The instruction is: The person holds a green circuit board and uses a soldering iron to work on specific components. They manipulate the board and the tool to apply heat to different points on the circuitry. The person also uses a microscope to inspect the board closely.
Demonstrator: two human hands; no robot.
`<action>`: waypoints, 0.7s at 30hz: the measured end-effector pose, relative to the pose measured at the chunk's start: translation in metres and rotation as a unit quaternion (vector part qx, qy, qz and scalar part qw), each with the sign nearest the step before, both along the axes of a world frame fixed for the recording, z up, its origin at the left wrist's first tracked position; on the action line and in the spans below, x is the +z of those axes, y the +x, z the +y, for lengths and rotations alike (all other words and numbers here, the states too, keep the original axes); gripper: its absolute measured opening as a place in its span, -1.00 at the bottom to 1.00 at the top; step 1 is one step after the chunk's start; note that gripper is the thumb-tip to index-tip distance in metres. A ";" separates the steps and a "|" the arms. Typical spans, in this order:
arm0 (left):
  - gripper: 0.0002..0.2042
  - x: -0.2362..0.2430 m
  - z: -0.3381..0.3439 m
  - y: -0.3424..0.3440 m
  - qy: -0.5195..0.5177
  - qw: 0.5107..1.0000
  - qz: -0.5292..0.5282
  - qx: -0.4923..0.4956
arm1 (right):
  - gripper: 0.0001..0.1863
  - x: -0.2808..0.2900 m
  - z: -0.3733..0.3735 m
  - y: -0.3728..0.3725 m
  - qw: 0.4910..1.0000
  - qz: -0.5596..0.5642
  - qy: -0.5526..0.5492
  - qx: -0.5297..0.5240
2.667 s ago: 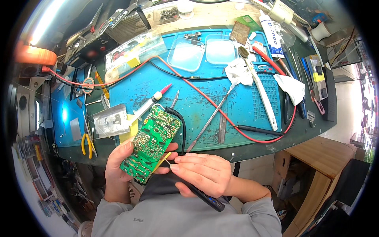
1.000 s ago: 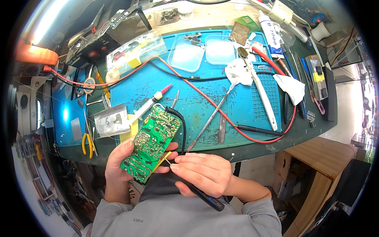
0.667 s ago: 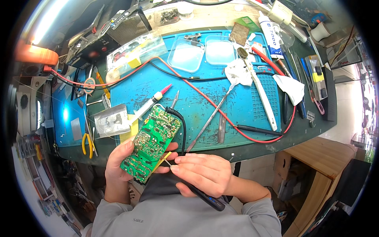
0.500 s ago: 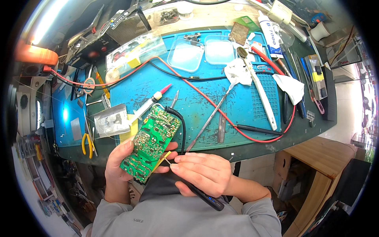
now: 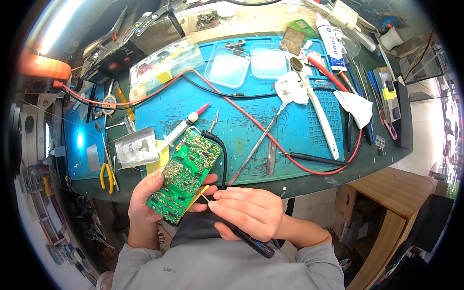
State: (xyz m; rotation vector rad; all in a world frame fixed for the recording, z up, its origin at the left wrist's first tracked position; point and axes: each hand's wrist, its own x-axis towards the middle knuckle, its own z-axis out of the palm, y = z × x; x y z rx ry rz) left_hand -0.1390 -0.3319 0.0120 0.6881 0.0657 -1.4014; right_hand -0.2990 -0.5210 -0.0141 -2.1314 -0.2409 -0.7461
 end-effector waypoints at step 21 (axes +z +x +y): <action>-0.16 0.000 0.003 0.002 -0.002 1.000 -0.002 -0.006 | -0.65 -0.001 0.004 0.001 1.000 -0.006 -0.008 0.003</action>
